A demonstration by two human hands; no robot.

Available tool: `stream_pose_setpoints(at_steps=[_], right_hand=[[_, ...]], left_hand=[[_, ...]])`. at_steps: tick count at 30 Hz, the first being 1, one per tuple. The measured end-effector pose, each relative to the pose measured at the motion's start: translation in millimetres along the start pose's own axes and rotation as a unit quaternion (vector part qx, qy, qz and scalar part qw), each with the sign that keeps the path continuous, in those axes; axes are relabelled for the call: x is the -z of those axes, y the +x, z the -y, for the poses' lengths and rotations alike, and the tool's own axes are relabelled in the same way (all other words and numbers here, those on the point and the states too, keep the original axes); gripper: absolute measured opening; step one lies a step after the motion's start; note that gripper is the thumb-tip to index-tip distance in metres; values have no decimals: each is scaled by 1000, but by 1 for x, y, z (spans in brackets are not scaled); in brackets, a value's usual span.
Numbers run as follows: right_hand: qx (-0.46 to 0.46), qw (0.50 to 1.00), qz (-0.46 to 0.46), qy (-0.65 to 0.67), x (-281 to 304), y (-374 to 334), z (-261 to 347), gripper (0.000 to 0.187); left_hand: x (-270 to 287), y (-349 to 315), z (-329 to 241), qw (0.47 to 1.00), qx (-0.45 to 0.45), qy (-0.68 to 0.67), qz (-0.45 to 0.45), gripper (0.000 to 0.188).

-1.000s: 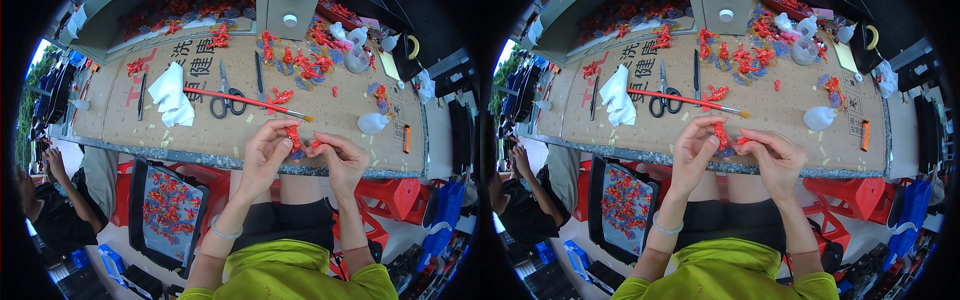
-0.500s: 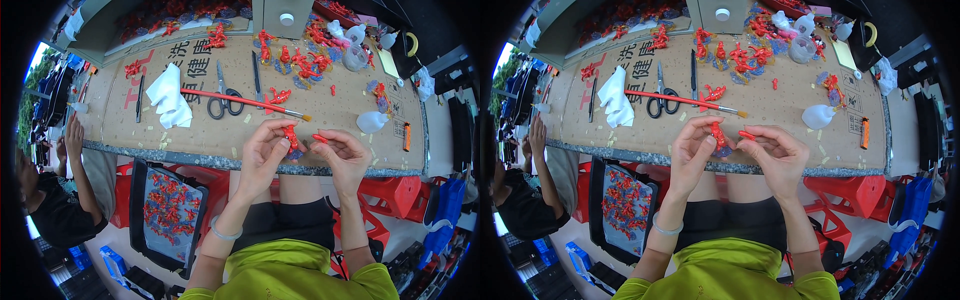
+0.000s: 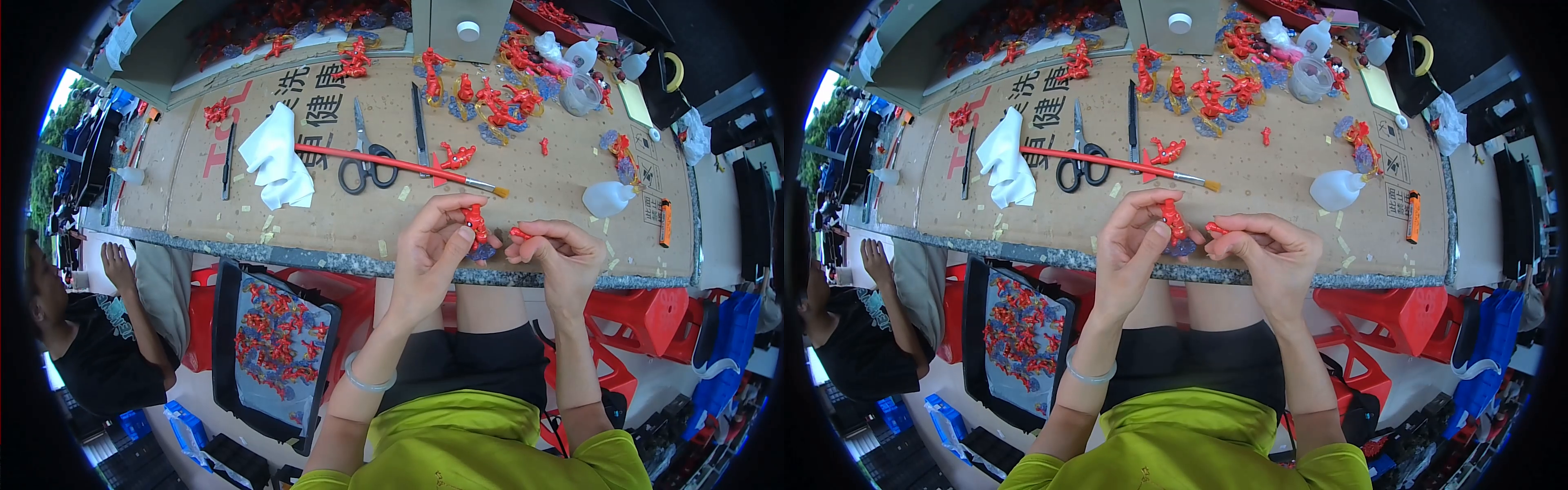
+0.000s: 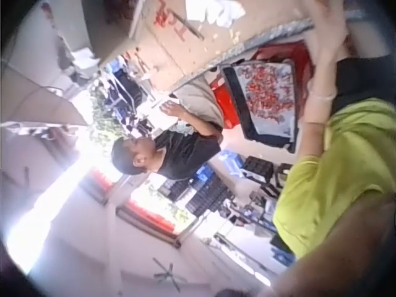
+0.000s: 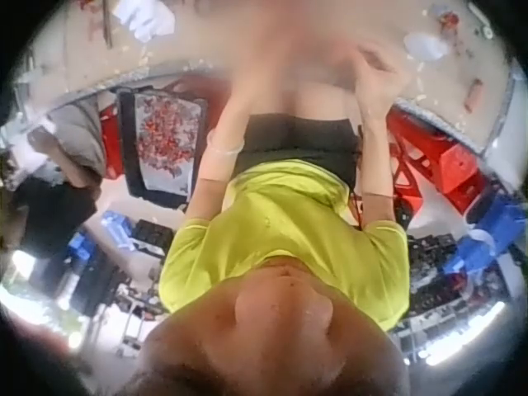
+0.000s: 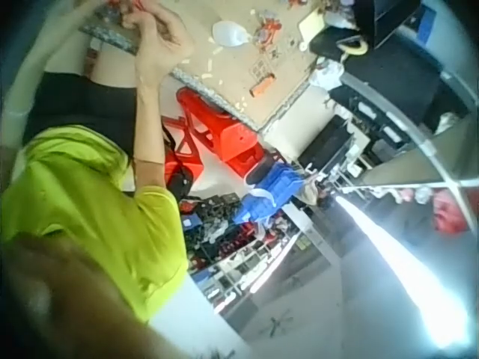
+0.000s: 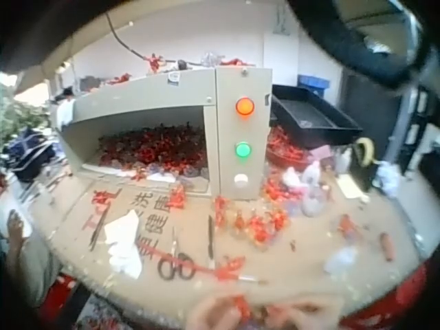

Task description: The person assembles small red and blue plastic figures by applying adhesive from a bottle to them, then uses a paint brush to spread the adhesive.

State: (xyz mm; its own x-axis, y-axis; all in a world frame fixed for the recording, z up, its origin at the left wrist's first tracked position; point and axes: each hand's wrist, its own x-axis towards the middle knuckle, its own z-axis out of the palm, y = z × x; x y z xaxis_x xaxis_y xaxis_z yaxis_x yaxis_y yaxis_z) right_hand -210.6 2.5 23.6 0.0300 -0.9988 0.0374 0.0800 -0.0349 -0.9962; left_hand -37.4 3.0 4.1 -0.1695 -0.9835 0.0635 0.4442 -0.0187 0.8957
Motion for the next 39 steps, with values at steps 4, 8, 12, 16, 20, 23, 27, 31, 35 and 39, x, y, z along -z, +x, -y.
stream_pose_setpoints(at_steps=[4, 8, 12, 16, 20, 23, 27, 31, 35, 39], right_hand=[[10, 1000, -15, 0, -2, 1, -1, 16], [20, 1000, 14, -4, -3, 1, 2, 18], [8, 1000, 14, -2, -3, -1, 2, 18], [3, 1000, 7, 9, -1, -3, -1, 16], [24, 1000, -6, -2, 0, -3, -4, 12], [31, 999, -15, 9, -1, -3, -5, 10], [48, 998, -27, 0, -1, -3, -7, 10], [120, 989, -55, -59, -8, -5, -14, 11], [271, 945, -46, -178, -12, -1, -15, 14], [319, 923, -43, -212, -13, 1, -17, 15]], left_hand=[[-2, 0, 0, 1000, 4, -1, -4, 29], [-1, -1, 3, 1000, -3, 5, -15, 29], [-3, -1, -2, 1000, 15, -7, -17, 29], [-2, -1, 2, 1000, -3, 2, -7, 29], [-4, -2, 2, 1000, -2, 26, -18, 29], [-4, -2, 1, 999, -2, 31, -15, 29], [-4, -3, 4, 999, -15, 41, -3, 29], [-6, -4, 6, 998, -32, 51, -7, 29], [-9, -4, 6, 996, -42, 77, -28, 29], [-11, -4, 6, 996, -38, 73, -37, 30]])
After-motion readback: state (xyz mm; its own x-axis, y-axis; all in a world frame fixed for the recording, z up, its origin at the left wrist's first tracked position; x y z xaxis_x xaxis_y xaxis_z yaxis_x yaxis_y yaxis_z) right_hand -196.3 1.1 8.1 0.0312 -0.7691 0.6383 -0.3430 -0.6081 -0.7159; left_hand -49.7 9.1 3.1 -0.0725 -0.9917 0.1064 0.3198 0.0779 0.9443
